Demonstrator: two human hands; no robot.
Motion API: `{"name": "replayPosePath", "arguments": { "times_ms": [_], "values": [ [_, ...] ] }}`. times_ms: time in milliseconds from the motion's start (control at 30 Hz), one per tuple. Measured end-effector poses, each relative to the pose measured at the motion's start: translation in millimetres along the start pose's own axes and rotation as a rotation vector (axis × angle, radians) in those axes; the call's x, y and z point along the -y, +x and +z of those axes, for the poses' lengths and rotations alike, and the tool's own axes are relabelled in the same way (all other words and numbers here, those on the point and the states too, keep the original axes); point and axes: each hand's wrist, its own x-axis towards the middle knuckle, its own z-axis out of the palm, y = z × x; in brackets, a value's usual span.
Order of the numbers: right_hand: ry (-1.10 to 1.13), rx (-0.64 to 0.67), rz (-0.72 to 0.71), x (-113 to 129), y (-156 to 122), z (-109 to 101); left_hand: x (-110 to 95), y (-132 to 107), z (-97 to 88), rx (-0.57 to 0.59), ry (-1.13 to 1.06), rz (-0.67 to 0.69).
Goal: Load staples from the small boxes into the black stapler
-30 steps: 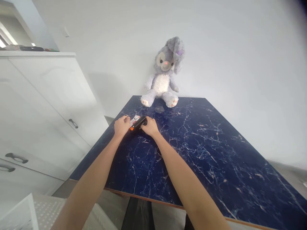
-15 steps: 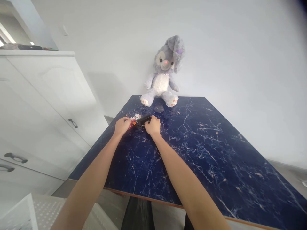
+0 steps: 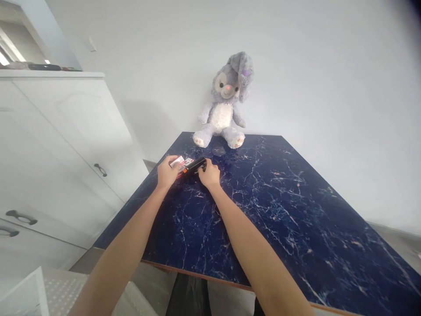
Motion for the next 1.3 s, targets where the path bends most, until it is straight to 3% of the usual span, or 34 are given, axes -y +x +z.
{"name": "replayPosePath", "arguments": {
  "times_ms": [167,400,467,567,633,800,1000,1167,1300],
  "values": [
    [0.008,0.017,-0.019,-2.7,2.3,0.9,1.4,1.4,5.4,-0.017,-0.170,-0.137],
    [0.042,0.010,-0.032,-3.7,1.3,1.0,4.8,8.1,9.7,-0.077,-0.571,-0.362],
    [0.073,0.004,-0.031,-4.8,2.1,0.4,5.6,9.7,7.3,-0.060,-0.585,-0.385],
    [0.167,-0.013,0.032,-8.1,4.8,-2.7,5.0,8.6,2.0,-0.021,-0.385,-0.331],
    [0.216,-0.011,0.054,-10.7,6.4,-5.2,2.7,5.9,-1.0,-0.008,-0.166,-0.204],
    [0.194,0.042,-0.068,-14.8,6.9,-6.8,-1.3,2.4,-1.1,0.081,0.232,0.095],
    [0.242,-0.113,0.110,-19.3,7.7,-6.5,5.9,13.6,-2.5,0.345,0.077,0.089],
    [0.208,-0.018,-0.022,-18.6,6.6,-5.5,17.8,17.2,-9.8,0.481,0.049,0.034],
    [0.153,0.033,-0.049,-14.6,4.8,-5.6,25.9,16.8,-12.6,0.487,0.037,0.036]
  ]
}}
